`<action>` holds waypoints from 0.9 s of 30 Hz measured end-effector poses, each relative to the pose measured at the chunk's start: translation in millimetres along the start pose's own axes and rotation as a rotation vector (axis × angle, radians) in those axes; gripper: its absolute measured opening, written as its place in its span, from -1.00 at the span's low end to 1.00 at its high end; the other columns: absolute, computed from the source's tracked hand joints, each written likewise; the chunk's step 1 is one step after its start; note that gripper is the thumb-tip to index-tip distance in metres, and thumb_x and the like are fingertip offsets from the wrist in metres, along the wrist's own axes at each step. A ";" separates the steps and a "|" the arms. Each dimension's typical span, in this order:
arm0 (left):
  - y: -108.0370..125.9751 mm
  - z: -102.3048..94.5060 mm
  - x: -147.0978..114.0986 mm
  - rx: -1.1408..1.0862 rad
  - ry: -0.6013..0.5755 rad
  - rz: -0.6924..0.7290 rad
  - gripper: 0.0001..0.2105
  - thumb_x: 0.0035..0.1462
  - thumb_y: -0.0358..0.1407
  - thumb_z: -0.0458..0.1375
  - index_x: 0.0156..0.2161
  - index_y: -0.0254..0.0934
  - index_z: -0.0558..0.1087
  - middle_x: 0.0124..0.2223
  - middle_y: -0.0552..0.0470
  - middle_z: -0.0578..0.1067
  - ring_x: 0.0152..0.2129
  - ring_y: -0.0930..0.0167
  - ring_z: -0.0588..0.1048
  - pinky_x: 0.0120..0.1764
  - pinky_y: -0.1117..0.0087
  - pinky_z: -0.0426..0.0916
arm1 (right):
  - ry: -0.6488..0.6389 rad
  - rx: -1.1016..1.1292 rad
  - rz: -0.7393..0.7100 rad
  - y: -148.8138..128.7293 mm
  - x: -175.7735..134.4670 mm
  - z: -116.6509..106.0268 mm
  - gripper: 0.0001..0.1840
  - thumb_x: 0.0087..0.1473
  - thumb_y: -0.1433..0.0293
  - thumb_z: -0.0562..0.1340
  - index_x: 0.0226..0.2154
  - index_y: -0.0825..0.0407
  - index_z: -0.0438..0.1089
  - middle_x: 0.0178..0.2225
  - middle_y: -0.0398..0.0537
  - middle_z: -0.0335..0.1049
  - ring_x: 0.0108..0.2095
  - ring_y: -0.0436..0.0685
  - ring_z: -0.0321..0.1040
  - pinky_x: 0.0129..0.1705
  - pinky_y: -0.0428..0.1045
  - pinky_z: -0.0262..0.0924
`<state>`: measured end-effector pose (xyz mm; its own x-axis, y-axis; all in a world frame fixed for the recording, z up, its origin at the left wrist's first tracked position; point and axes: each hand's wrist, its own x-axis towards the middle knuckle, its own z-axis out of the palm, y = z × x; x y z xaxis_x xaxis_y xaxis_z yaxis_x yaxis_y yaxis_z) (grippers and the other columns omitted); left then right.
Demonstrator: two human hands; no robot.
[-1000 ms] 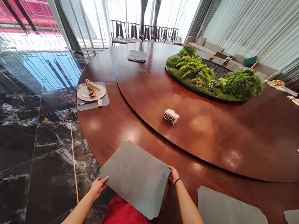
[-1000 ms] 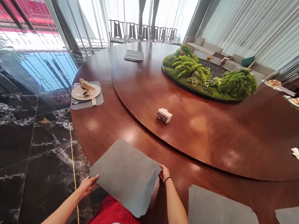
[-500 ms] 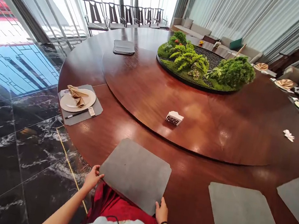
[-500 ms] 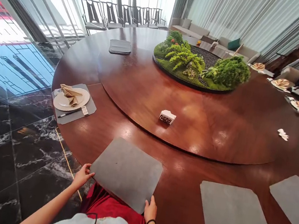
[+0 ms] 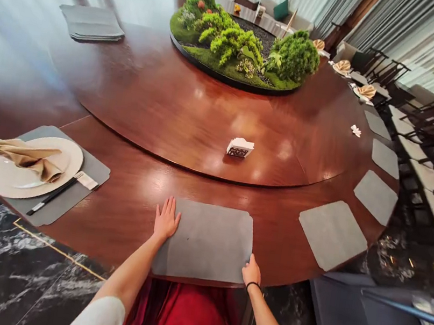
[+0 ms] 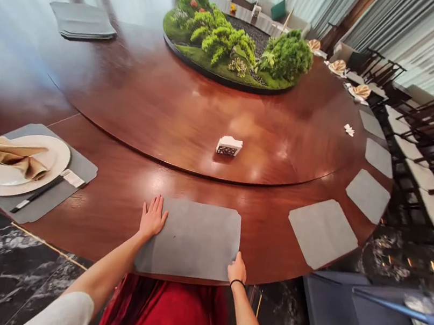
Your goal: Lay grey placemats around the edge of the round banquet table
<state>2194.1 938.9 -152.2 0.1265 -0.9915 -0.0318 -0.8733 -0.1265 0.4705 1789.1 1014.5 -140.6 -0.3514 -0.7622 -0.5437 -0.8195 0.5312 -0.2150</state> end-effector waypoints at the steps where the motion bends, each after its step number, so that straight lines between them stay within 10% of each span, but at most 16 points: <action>1: -1.2 1.0 -3.6 0.006 0.013 -0.012 -0.37 0.25 -0.18 -0.18 0.33 -0.49 -0.14 0.38 -0.28 -0.12 0.33 0.16 -0.21 0.25 -0.10 -0.48 | 0.003 0.006 -0.001 -1.5 -0.2 -0.7 -0.43 -0.12 0.59 0.10 0.00 -0.08 0.19 -0.18 0.06 0.49 -0.13 0.19 0.43 -0.27 -0.05 0.12; 7: -4.6 9.0 -67.3 -0.090 -0.218 0.355 -0.36 0.22 -0.16 -0.09 0.33 -0.38 -0.08 0.39 -0.17 -0.10 0.33 0.21 -0.18 0.30 0.05 -0.36 | 0.014 -0.020 0.038 -3.7 0.1 -2.4 -0.52 -0.10 0.57 0.11 -0.07 -0.05 0.21 -0.22 0.03 0.47 -0.19 0.16 0.42 -0.29 -0.08 0.07; 14: -15.3 -5.1 -12.4 -0.057 -0.023 0.101 -0.36 0.23 -0.22 -0.14 0.32 -0.56 -0.14 0.38 -0.32 -0.15 0.33 0.14 -0.23 0.27 -0.06 -0.37 | 0.038 -0.044 0.071 -12.9 -1.1 -2.9 -0.56 -0.08 0.56 0.12 -0.09 -0.04 0.21 -0.28 0.03 0.46 -0.21 0.18 0.41 -0.27 -0.06 0.09; 22: -33.4 -25.1 -156.2 -0.694 -0.593 0.270 -0.46 -0.02 -0.28 0.16 0.14 -0.20 0.35 0.27 -0.12 0.25 0.27 0.19 0.08 0.29 0.07 -0.22 | 0.015 -0.024 0.074 -21.9 -14.4 -16.1 -0.63 -0.10 0.55 0.19 -0.18 -0.04 0.22 -0.27 0.03 0.46 -0.21 0.17 0.42 -0.25 -0.05 0.10; 27: -93.5 -50.6 -166.7 -0.604 -0.276 -0.037 -0.32 -0.15 -0.36 0.23 0.17 -0.25 0.27 0.34 -0.15 0.09 0.30 0.15 -0.06 0.30 0.09 -0.22 | 0.011 0.007 -0.012 -24.3 -22.1 -1.6 -0.63 -0.01 0.57 0.14 -0.12 -0.05 0.18 -0.22 0.02 0.46 -0.19 0.13 0.41 -0.27 -0.09 0.07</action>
<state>2278.5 1117.6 -146.3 -0.0440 -0.9686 -0.2446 -0.4432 -0.2005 0.8737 1816.0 1017.9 -122.0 -0.3463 -0.7725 -0.5322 -0.8204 0.5245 -0.2275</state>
